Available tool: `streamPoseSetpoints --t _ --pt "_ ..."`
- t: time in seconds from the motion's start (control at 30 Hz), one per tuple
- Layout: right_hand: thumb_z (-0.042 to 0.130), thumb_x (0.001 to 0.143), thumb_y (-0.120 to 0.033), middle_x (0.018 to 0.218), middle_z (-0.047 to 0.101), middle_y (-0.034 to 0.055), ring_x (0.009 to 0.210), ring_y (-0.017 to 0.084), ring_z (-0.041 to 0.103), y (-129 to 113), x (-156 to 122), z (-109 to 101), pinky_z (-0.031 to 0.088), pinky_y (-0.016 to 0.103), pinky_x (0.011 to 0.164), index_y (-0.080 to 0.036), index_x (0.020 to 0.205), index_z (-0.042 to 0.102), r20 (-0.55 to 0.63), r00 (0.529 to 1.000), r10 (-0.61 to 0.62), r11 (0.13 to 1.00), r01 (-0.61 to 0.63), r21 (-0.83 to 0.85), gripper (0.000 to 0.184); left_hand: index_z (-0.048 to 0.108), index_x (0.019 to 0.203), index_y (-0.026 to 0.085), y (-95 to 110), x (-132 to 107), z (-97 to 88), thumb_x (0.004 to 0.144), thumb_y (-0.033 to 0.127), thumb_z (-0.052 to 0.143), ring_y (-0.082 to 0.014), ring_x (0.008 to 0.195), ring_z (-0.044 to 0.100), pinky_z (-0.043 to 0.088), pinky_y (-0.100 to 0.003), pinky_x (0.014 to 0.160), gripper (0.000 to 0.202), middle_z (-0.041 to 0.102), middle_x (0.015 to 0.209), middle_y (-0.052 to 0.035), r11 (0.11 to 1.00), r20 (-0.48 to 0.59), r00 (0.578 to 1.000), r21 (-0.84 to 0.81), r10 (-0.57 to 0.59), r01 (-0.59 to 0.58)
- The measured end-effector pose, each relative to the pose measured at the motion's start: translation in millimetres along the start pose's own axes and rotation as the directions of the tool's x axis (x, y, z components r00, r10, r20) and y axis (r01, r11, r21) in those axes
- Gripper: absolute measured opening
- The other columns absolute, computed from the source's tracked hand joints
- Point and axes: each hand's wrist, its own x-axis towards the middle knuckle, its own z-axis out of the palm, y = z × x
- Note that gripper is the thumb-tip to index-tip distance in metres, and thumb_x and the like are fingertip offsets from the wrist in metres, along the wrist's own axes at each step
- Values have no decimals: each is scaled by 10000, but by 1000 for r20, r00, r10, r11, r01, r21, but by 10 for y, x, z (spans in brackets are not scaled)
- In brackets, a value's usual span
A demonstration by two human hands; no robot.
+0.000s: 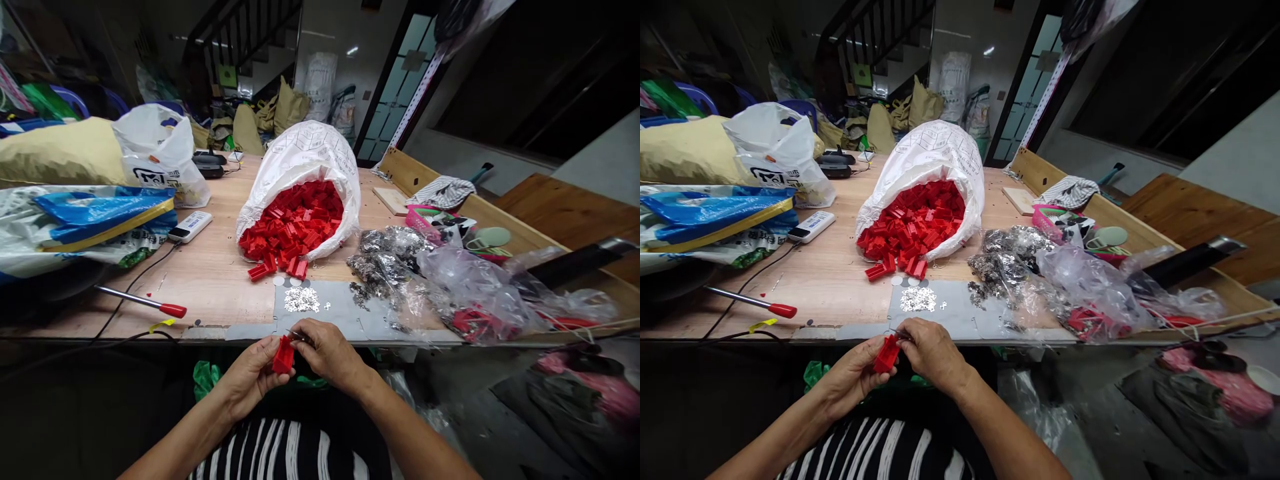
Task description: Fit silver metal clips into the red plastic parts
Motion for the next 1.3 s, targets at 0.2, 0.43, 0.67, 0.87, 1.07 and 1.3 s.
streamPoseSetpoints --t 0.2,0.43,0.67,0.87,1.07,1.3 --pt "570 800 -77 816 680 11 759 147 621 1 6 -8 461 231 689 -208 843 658 25 1000 1 998 -3 69 163 646 971 105 -28 4 -47 821 286 654 -124 630 682 562 -163 535 235 667 795 -49 1000 16 1000 -13 -18 19" --pt "576 813 -91 797 670 18 741 146 615 -5 -26 27 466 233 685 -198 848 666 -7 1000 28 996 -27 90 144 634 955 109 -51 5 -55 819 271 658 -117 619 678 558 -161 534 213 659 788 -40 999 25 1000 -27 -19 20" --pt "575 810 -67 860 681 32 800 149 624 49 -36 60 472 241 740 -193 899 677 12 999 -51 997 50 66 185 617 932 118 -60 21 -54 808 291 670 -107 609 668 558 -158 529 220 636 770 -24 999 25 1000 -28 -15 16" --pt "548 853 -107 893 674 25 814 140 611 62 -44 24 451 235 752 -202 941 665 23 1000 5 984 -9 178 174 575 954 144 -69 29 -83 815 279 663 -100 628 669 557 -154 544 213 645 816 -28 999 30 1000 -36 9 -8" --pt "549 875 -210 667 555 -44 594 94 460 81 -46 -2 351 209 573 -191 824 608 47 987 156 951 -162 263 80 512 961 178 -44 12 -12 827 303 646 -115 619 682 545 -150 530 227 651 776 -24 1000 1 1000 1 -11 11" --pt "609 819 -241 675 521 -52 629 97 433 180 -23 82 329 213 587 -185 779 577 102 971 214 879 -237 413 75 492 955 190 -59 10 27 839 302 630 -103 589 669 539 -161 528 212 643 749 -4 999 9 1000 52 3 -4"
